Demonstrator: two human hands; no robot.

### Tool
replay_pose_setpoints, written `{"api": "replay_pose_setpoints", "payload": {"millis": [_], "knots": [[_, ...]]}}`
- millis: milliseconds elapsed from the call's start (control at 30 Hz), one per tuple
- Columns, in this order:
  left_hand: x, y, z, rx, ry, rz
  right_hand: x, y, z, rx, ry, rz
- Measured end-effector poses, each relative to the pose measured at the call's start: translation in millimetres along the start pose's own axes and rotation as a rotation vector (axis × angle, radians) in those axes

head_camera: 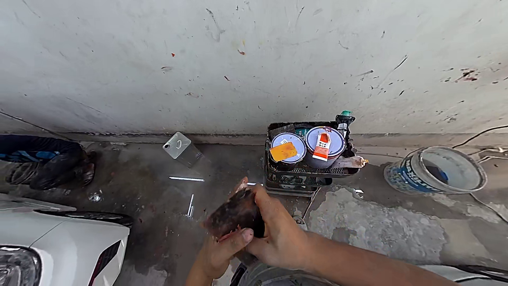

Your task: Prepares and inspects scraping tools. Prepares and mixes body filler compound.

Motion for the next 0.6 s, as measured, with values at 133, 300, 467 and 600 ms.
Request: {"api": "replay_pose_setpoints", "payload": {"millis": [133,300,467,600], "knots": [[-2.2,4.9,-4.1,-0.040,0.086,0.044,19.2,-4.4,33.0,-0.199,0.067,0.069],[2.9,-11.9,-13.8,-0.100,0.218,0.099,1.4,8.6,10.5,-0.161,0.036,0.061],[-4.4,-12.0,-14.0,-0.137,0.354,0.168,15.4,-4.1,39.7,-0.290,0.102,0.161],[-0.3,-18.1,-19.2,-0.099,0.354,0.146,8.6,6.2,19.0,-0.201,0.063,-0.026]]}}
Point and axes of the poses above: each hand's wrist, its own y-axis away from the middle knuckle, its own x-axis out of the back of the hand, z = x × y, the point moved 2 cm from there along -y, towards the middle knuckle, and after that the axes turned 5 degrees about y, right-handed, at the moved point
